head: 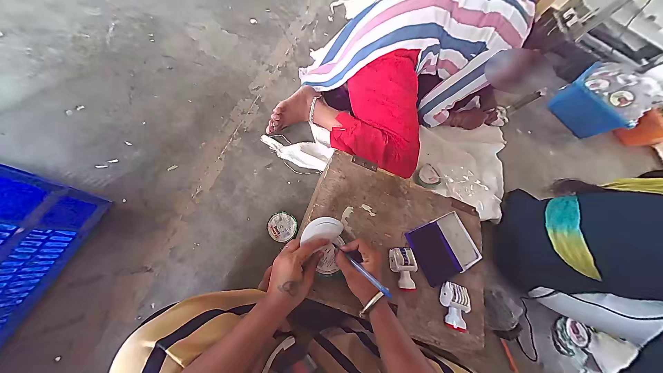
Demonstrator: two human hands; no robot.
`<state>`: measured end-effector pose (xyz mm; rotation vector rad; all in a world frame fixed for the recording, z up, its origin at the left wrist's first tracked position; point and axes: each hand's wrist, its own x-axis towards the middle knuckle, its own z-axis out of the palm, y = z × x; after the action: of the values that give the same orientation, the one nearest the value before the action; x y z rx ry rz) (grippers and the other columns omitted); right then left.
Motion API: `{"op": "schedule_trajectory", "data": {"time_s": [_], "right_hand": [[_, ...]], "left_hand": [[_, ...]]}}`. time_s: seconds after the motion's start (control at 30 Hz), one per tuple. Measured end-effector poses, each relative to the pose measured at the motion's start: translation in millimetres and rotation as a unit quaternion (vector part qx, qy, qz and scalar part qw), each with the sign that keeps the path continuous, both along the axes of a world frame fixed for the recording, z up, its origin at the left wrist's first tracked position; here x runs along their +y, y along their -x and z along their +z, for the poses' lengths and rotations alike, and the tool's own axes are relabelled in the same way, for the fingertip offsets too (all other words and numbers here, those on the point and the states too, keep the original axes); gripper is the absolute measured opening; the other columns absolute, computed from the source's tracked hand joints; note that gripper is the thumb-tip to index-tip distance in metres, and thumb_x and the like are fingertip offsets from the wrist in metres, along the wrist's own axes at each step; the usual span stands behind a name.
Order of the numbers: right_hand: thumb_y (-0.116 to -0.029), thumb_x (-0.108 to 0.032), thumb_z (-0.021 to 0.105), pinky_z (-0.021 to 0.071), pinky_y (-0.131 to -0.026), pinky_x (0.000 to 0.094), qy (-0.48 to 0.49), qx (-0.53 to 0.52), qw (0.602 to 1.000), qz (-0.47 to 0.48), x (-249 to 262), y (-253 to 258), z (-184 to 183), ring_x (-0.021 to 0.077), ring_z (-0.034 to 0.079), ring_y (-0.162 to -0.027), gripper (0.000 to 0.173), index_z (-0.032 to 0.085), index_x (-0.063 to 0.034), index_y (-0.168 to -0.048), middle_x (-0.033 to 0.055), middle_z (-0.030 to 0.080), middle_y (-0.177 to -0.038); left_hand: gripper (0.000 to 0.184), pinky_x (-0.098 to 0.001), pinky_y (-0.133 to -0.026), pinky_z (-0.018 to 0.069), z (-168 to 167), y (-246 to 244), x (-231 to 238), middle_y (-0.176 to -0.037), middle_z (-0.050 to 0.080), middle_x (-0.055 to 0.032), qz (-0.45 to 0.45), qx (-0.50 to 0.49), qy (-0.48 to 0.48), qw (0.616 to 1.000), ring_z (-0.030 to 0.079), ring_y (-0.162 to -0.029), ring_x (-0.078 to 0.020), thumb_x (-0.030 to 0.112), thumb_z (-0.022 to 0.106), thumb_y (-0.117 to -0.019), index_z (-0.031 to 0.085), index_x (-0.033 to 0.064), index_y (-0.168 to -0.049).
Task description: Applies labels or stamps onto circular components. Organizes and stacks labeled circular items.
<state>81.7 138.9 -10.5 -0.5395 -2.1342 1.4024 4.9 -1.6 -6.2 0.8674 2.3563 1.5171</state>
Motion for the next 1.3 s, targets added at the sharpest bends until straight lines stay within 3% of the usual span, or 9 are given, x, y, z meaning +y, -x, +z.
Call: {"op": "schedule_trajectory", "data": {"time_s": [0.2, 0.33, 0.57, 0.67, 0.77, 0.9, 1.03, 1.17, 1.3], "right_hand": [[-0.0829, 0.004, 0.061, 0.0520, -0.061, 0.0125, 0.093, 0.059, 0.992, -0.065, 1, 0, 3, -0.0073, 0.059, -0.063, 0.013, 0.060, -0.0086, -0.084, -0.0133, 0.066, -0.074], [-0.0837, 0.004, 0.061, 0.0522, -0.060, 0.0128, 0.107, 0.065, 0.990, -0.064, 2, -2, 6, -0.0063, 0.060, -0.062, 0.015, 0.061, -0.0109, -0.085, -0.0136, 0.066, -0.074], [-0.0849, 0.001, 0.063, 0.0510, -0.057, 0.0114, 0.116, 0.154, 0.980, -0.055, 5, -9, 3, -0.0059, 0.062, -0.065, 0.022, 0.063, -0.0209, -0.085, -0.0141, 0.070, -0.080], [-0.0857, -0.008, 0.069, 0.0533, -0.065, 0.0100, 0.045, 0.155, 0.987, 0.010, 7, -11, -4, -0.0090, 0.063, -0.075, 0.016, 0.065, -0.0236, -0.088, -0.0179, 0.068, -0.088], [-0.0794, -0.006, 0.067, 0.0510, -0.065, 0.0098, -0.027, 0.075, 0.996, 0.036, 4, -9, -7, -0.0081, 0.061, -0.071, 0.005, 0.063, -0.0054, -0.082, -0.0069, 0.067, -0.078], [-0.0769, -0.012, 0.069, 0.0457, -0.052, 0.0142, -0.088, -0.049, 0.994, 0.041, 4, -7, -7, -0.0035, 0.055, -0.056, 0.011, 0.063, -0.0023, -0.076, -0.0018, 0.062, -0.065], [-0.0761, -0.012, 0.071, 0.0448, -0.053, 0.0137, -0.091, -0.056, 0.993, 0.058, 4, -7, -5, -0.0034, 0.055, -0.056, 0.014, 0.062, -0.0027, -0.073, -0.0011, 0.062, -0.064], [-0.0772, -0.012, 0.069, 0.0457, -0.053, 0.0141, -0.098, -0.068, 0.992, 0.040, 3, -7, -4, -0.0033, 0.056, -0.055, 0.012, 0.063, -0.0021, -0.074, -0.0016, 0.063, -0.064], [-0.0757, -0.014, 0.070, 0.0450, -0.051, 0.0153, -0.084, -0.077, 0.992, 0.057, 4, -7, -4, -0.0033, 0.055, -0.053, 0.012, 0.064, -0.0046, -0.071, -0.0030, 0.062, -0.061]], "left_hand": [[0.036, -0.0415, -0.091, 0.0563, -7, 0, -8, -0.105, 0.075, -0.0145, -0.092, 0.141, 0.002, 0.986, 0.070, -0.105, -0.0338, 0.037, 0.079, -0.0829, 0.080, 0.0074, -0.104], [0.014, -0.0348, -0.093, 0.0543, -9, 1, -8, -0.095, 0.077, -0.0100, -0.089, 0.140, -0.011, 0.986, 0.070, -0.103, -0.0285, 0.018, 0.070, -0.0899, 0.080, 0.0080, -0.087], [0.016, -0.0381, -0.082, 0.0556, 0, 1, -5, -0.085, 0.074, -0.0143, -0.035, 0.025, -0.014, 0.999, 0.071, -0.091, -0.0278, 0.019, 0.081, -0.0797, 0.077, 0.0033, -0.079], [0.018, -0.0334, -0.073, 0.0545, -1, 1, -5, -0.083, 0.069, -0.0149, -0.003, -0.007, -0.018, 1.000, 0.067, -0.079, -0.0216, 0.015, 0.072, -0.0887, 0.068, -0.0024, -0.088], [0.016, -0.0329, -0.066, 0.0540, -3, 1, -3, -0.081, 0.067, -0.0153, 0.023, 0.002, -0.025, 0.999, 0.065, -0.069, -0.0199, 0.009, 0.063, -0.0935, 0.061, -0.0049, -0.101], [0.030, -0.0380, -0.085, 0.0589, -6, 0, -3, -0.109, 0.073, -0.0191, 0.011, 0.008, -0.052, 0.999, 0.074, -0.094, -0.0258, 0.004, 0.058, -0.0984, 0.062, -0.0036, -0.127], [0.031, -0.0452, -0.090, 0.0571, 1, 0, -2, -0.110, 0.073, -0.0220, 0.002, -0.015, -0.018, 1.000, 0.072, -0.101, -0.0335, -0.002, 0.053, -0.0970, 0.077, 0.0062, -0.115], [0.028, -0.0418, -0.092, 0.0564, 5, 0, -1, -0.112, 0.072, -0.0214, 0.004, -0.035, 0.004, 0.999, 0.072, -0.102, -0.0315, 0.004, 0.055, -0.0994, 0.075, 0.0035, -0.119], [0.035, -0.0446, -0.096, 0.0553, 8, 1, -1, -0.121, 0.070, -0.0230, -0.005, -0.056, 0.016, 0.998, 0.070, -0.109, -0.0342, 0.007, 0.071, -0.0894, 0.072, 0.0025, -0.124]]}}
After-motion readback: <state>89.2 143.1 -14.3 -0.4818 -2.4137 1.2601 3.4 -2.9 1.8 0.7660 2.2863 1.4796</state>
